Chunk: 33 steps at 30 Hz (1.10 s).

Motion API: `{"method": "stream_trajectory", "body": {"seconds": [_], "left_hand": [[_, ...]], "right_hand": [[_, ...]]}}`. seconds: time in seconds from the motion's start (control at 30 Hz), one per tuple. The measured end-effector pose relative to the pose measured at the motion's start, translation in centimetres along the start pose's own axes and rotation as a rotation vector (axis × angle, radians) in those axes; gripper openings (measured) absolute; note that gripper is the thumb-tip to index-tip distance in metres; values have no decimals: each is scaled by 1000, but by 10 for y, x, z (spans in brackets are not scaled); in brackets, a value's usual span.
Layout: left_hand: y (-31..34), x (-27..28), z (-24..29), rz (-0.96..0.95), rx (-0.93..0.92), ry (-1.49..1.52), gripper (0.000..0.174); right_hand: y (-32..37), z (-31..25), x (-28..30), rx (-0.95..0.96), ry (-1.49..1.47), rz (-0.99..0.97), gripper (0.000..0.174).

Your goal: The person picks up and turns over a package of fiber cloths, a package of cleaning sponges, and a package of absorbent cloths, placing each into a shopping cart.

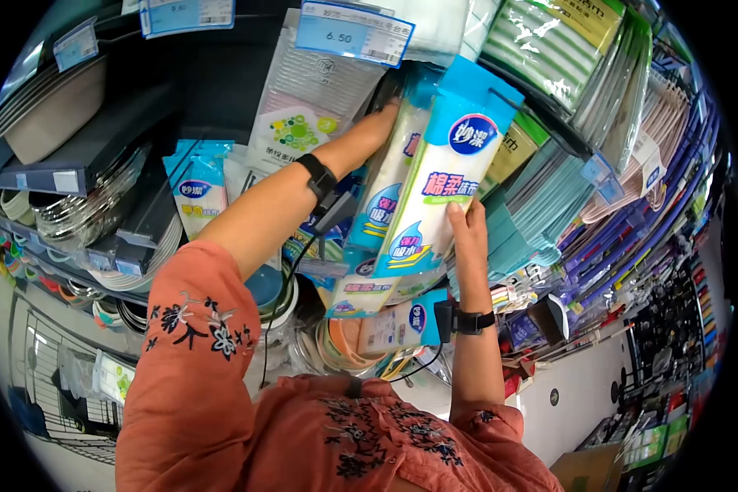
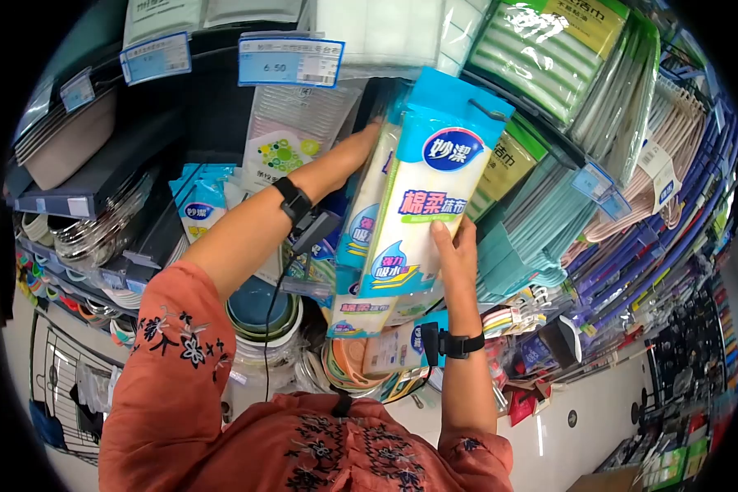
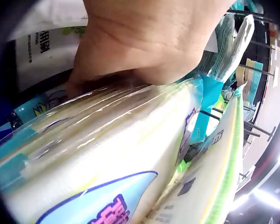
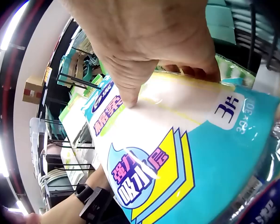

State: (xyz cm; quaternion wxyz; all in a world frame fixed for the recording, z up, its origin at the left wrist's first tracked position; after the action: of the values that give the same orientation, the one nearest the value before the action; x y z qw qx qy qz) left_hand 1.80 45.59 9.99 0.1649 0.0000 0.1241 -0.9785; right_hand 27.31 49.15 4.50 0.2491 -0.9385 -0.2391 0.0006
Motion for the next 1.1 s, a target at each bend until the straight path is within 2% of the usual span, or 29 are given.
{"method": "stream_trajectory", "body": {"seconds": [0.03,0.07,0.17,0.2,0.4,0.5,0.6,0.7,1.0,1.1], "left_hand": [[6,-2,1,-58,-35,80,70],[8,-1,0,-25,-102,83,70],[22,1,5,-114,78,58,68],[21,3,3,-99,139,49,67],[34,-7,13,-183,77,85,70],[39,-19,21,-259,-93,210,68],[43,-28,27,-290,-67,262,65],[47,-34,30,-208,-52,277,62],[54,-49,45,-159,-51,260,72],[59,-53,51,-165,-40,242,73]], "right_hand": [[-3,-1,0,-2,-2,1,79],[-5,-4,-1,15,15,11,74],[-12,-14,-5,-24,-29,-49,69],[-20,-2,-6,-33,-97,-51,69],[-37,6,-7,-70,-144,-120,72],[-38,4,-6,-55,-146,-152,72],[-34,-5,-8,-44,-214,-147,69],[-35,-6,-8,-42,-237,-140,66],[-38,-18,-4,2,-231,-139,57],[-27,-37,-4,7,-329,-156,56]]}}
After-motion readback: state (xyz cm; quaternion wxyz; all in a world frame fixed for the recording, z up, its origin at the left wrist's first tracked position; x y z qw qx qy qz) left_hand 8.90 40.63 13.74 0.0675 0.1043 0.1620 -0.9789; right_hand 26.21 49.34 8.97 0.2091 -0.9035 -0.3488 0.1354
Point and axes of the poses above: each hand's wrist, its own y-axis away from the middle knuckle, its own x-axis out of the back of the hand, z = x × y, the point moved 5 cm from there along -y, towards the middle knuckle
